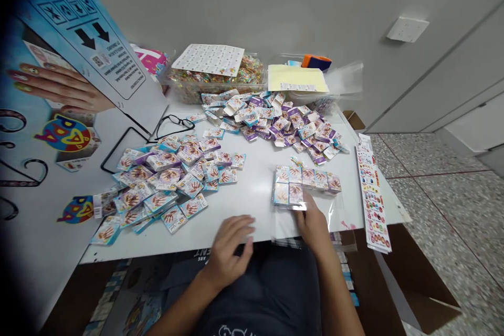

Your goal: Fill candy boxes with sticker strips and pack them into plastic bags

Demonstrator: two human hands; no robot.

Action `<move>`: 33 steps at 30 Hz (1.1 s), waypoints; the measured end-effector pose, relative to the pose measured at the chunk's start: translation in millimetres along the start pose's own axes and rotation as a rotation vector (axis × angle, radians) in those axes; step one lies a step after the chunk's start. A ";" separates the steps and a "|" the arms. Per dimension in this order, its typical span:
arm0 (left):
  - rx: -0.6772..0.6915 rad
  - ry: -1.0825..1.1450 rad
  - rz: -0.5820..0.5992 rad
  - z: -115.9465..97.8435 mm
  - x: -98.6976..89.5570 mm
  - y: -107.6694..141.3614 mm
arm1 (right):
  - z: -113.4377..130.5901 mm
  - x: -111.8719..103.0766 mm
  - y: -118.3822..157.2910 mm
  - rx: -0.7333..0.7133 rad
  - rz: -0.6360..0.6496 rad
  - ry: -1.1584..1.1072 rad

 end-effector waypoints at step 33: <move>0.034 -0.372 -0.363 51.5 -99.8 4.4 | 130.7 5.0 49.6 -0.388 -0.379 -0.079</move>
Point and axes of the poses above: each hand's wrist, its own y-axis away from the middle knuckle, its own x-axis out of the palm, z = x × y, the point moved 4 cm from there along -y, towards the middle knuckle, and after that the axes turned 8 degrees about y, right-handed, at the moved point
